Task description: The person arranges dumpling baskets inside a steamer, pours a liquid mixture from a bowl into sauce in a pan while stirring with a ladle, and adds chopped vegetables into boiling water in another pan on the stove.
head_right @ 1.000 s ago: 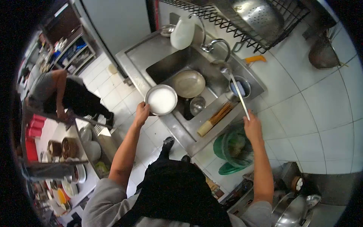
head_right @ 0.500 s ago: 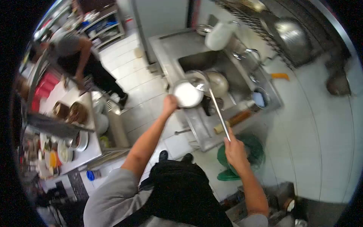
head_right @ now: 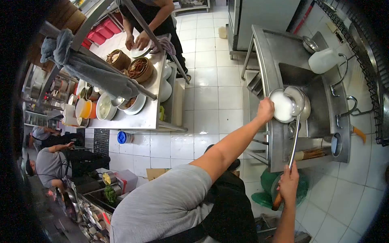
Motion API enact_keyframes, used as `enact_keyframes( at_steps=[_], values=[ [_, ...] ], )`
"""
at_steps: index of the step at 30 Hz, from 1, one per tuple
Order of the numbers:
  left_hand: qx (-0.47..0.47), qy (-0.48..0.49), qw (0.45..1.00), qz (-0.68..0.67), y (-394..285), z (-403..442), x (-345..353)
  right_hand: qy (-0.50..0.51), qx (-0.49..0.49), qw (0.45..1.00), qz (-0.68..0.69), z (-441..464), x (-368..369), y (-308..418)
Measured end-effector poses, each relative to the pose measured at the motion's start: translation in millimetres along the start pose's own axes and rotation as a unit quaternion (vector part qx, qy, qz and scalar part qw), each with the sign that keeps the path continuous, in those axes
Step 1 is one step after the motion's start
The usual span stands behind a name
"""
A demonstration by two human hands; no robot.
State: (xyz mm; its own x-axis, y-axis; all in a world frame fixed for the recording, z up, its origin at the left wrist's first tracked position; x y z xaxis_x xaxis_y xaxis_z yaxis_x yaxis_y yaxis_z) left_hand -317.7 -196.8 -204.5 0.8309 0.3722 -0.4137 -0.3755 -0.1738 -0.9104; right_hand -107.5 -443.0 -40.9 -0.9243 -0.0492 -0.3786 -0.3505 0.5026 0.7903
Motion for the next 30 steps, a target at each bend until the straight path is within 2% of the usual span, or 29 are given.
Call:
enact_keyframes(
  at_steps=[1,4,5,6,7,8,9,10,11,12,13,14,16,18,19,22,23,26,30],
  values=[
    [0.003,0.002,1.000,0.000,-1,1,2,0.011,0.020,0.999,0.049,0,2,-1],
    [0.170,0.040,0.982,0.076,17,19,41,0.057,0.069,0.984,0.153,0,3,-4],
    [0.276,-0.020,0.930,0.243,23,19,58,0.059,0.061,0.980,0.178,-2,5,0],
    [0.238,0.017,0.946,0.221,12,16,39,0.074,0.073,0.972,0.209,-4,5,0],
    [0.255,0.030,0.943,0.212,-6,10,20,0.085,0.082,0.963,0.242,-4,4,-1],
    [0.308,-0.042,0.932,0.184,5,15,24,0.079,0.085,0.960,0.253,-3,2,-4],
    [0.364,-0.029,0.919,0.151,-10,12,15,0.085,0.070,0.961,0.255,-9,1,2],
    [0.381,0.036,0.907,0.175,-20,14,14,0.072,0.096,0.951,0.285,-11,-1,-1],
    [0.410,0.052,0.895,0.167,-23,15,13,0.067,0.109,0.947,0.295,-9,-3,-6],
    [0.190,0.091,0.976,0.062,-13,26,3,0.059,0.117,0.939,0.317,-13,-6,-5],
    [0.175,0.097,0.978,0.062,15,39,20,0.058,0.124,0.931,0.337,-15,-7,-3],
    [0.111,0.131,0.985,0.021,31,44,28,0.058,0.129,0.924,0.356,-16,-6,0],
    [0.208,0.062,0.970,0.106,-2,33,6,0.058,0.104,0.944,0.307,-13,-10,6],
    [0.119,0.133,0.984,0.024,21,43,21,0.063,0.069,0.967,0.238,-14,-14,12],
    [0.182,0.107,0.975,0.064,-27,19,-12,0.044,0.048,0.973,0.223,-14,-16,15],
    [0.064,0.169,0.983,-0.046,-15,19,-1,-0.005,0.020,0.994,0.105,-16,-24,18],
    [0.054,0.173,0.982,-0.051,-14,18,-1,-0.040,-0.116,0.992,0.001,-12,-28,26],
    [0.038,0.175,0.982,-0.052,-23,10,-3,-0.064,-0.170,0.979,-0.090,-10,-28,31],
    [0.073,0.149,0.986,-0.006,-21,16,-3,-0.064,-0.104,0.977,-0.175,4,-15,7]
  ],
)
Point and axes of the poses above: each hand's wrist, its own z-axis towards the middle knuckle, its own x-axis out of the palm, y = z × x, the point moved 8 cm from there along z, towards the middle knuckle, and after that the axes turned 9 degrees about z, right-handed, at the moved point
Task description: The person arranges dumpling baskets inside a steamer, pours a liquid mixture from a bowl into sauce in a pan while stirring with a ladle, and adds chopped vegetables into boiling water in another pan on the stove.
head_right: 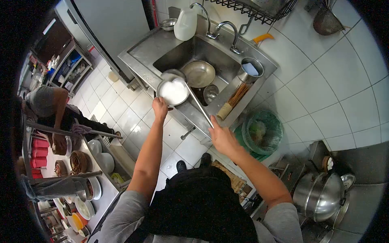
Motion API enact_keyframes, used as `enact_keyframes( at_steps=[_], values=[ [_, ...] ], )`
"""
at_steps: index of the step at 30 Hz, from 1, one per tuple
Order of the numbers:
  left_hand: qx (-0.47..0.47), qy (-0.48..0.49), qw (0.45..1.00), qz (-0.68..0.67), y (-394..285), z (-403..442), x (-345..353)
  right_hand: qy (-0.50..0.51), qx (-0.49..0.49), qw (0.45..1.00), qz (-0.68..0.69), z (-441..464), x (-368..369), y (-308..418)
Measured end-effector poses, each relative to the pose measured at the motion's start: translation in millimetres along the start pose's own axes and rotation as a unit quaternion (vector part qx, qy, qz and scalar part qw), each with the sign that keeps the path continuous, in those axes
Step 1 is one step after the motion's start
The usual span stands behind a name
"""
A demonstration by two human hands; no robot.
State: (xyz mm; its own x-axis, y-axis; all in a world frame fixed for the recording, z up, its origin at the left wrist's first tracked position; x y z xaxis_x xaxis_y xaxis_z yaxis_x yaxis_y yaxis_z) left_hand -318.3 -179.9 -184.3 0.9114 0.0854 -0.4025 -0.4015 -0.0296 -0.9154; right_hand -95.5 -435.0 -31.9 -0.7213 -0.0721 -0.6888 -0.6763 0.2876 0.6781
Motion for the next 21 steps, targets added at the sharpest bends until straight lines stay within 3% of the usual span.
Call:
enact_keyframes(
  at_steps=[3,6,9,13,16,18,21],
  values=[
    [0.020,-0.012,1.000,0.017,32,14,13,-0.065,-0.087,0.994,0.022,-1,25,-14],
    [0.003,-0.021,0.999,0.032,12,3,4,0.048,0.100,0.952,0.284,-7,31,-2],
    [0.000,-0.025,0.999,0.028,-2,-1,-1,0.104,0.131,0.879,0.447,-4,35,-6],
    [-0.010,-0.018,0.999,0.037,-22,-6,-9,0.132,0.189,0.793,0.564,-6,19,-6],
    [-0.016,-0.028,0.999,0.034,-23,-7,-11,0.137,0.176,0.809,0.543,-7,5,-3],
    [0.011,-0.032,0.998,0.061,-28,-10,-11,0.130,0.155,0.860,0.468,-5,-9,3],
    [-0.037,0.007,0.999,-0.022,16,13,9,0.093,0.112,0.936,0.322,-1,-24,4]
  ],
)
Point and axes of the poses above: each hand's wrist, its own z-axis towards the middle knuckle, its own x-axis out of the palm, y = z × x, the point moved 8 cm from there along z, towards the middle knuckle, and after that the axes turned 9 degrees about z, right-handed, at the moved point
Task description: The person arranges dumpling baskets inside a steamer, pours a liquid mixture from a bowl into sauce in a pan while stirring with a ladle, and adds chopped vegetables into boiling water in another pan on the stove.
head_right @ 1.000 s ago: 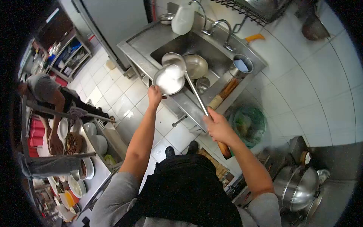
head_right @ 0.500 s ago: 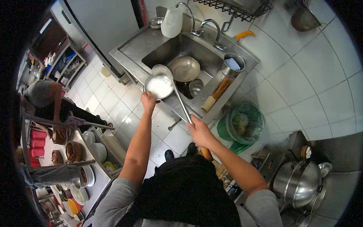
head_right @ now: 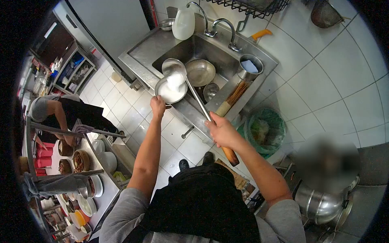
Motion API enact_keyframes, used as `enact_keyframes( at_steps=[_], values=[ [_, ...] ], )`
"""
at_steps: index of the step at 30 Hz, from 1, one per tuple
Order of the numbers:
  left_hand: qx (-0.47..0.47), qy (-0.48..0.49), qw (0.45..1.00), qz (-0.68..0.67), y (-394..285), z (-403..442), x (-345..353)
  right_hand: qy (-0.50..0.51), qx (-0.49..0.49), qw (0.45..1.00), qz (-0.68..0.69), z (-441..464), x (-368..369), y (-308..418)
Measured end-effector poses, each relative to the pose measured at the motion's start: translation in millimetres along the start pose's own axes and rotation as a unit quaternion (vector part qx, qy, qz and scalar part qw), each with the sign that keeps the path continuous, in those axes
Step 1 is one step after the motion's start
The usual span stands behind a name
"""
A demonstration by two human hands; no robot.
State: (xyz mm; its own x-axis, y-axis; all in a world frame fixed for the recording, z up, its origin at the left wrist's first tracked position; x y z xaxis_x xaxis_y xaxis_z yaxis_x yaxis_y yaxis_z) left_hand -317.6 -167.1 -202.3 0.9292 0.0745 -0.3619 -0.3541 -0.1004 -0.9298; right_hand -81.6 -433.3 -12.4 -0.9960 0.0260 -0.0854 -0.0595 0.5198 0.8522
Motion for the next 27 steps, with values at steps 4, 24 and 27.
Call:
enact_keyframes(
  at_steps=[4,24,27],
  values=[
    [-0.011,-0.018,0.999,-0.029,1,-2,1,-0.096,-0.228,0.944,-0.220,21,-12,-15],
    [0.131,0.002,0.984,0.124,3,55,4,0.035,0.053,0.947,0.314,14,44,-25],
    [0.150,0.025,0.981,0.121,12,74,10,-0.001,0.034,0.966,0.257,3,44,-2]
  ],
)
Point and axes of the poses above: each hand's wrist, its own z-axis towards the middle knuckle, its own x-axis out of the palm, y = z × x, the point moved 8 cm from there along z, towards the middle knuckle, and after that the axes turned 9 degrees about z, right-handed, at the moved point
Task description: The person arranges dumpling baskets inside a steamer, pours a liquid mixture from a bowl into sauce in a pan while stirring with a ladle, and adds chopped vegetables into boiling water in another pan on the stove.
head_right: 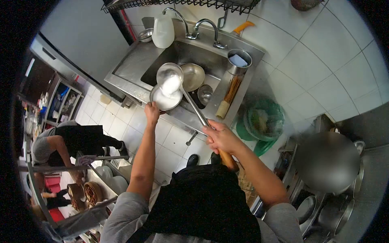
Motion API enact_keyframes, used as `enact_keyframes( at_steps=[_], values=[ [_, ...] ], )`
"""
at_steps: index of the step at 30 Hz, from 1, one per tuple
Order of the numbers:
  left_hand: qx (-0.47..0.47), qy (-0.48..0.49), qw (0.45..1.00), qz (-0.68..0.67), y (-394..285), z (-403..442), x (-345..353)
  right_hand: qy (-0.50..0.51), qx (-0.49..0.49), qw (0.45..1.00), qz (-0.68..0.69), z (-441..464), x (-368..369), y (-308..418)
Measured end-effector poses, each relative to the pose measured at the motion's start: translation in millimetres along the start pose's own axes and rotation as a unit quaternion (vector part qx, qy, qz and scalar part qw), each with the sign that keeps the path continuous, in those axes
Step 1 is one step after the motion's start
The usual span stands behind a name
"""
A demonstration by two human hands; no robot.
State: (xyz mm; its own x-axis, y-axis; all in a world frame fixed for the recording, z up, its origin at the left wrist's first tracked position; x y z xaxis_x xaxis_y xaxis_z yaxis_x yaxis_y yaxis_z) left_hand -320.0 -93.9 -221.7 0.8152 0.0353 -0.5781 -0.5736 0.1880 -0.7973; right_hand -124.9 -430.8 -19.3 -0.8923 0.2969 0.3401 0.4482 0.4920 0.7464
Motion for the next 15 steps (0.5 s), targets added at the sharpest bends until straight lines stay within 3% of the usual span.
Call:
enact_keyframes(
  at_steps=[3,5,7,10,13,15],
  values=[
    [0.030,0.033,0.999,0.004,-12,9,-2,-0.051,-0.031,0.994,-0.097,-10,17,15],
    [0.003,0.062,0.997,-0.054,-23,14,-1,-0.097,-0.080,0.976,-0.175,-11,23,24],
    [-0.004,0.100,0.991,-0.091,-33,18,-1,-0.149,-0.151,0.941,-0.264,-11,29,24],
    [-0.001,0.155,0.980,-0.125,-49,20,-2,-0.215,-0.321,0.843,-0.374,-2,29,10],
    [-0.028,0.175,0.969,-0.173,-67,19,-6,-0.227,-0.144,0.888,-0.373,1,36,-5],
    [-0.036,0.188,0.962,-0.195,-79,18,-5,-0.226,-0.166,0.894,-0.348,6,42,-15]
  ],
)
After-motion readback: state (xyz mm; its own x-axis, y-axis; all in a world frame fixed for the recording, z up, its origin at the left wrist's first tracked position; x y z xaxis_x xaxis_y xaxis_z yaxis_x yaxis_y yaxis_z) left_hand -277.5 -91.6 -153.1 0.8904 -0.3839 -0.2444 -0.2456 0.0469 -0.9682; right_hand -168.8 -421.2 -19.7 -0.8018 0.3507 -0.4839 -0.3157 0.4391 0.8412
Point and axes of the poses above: each hand's wrist, its own z-axis towards the middle knuckle, its own x-axis out of the palm, y = z × x, the point moved 8 cm from there along z, towards the middle knuckle, and after that the axes turned 9 degrees about z, right-handed, at the moved point
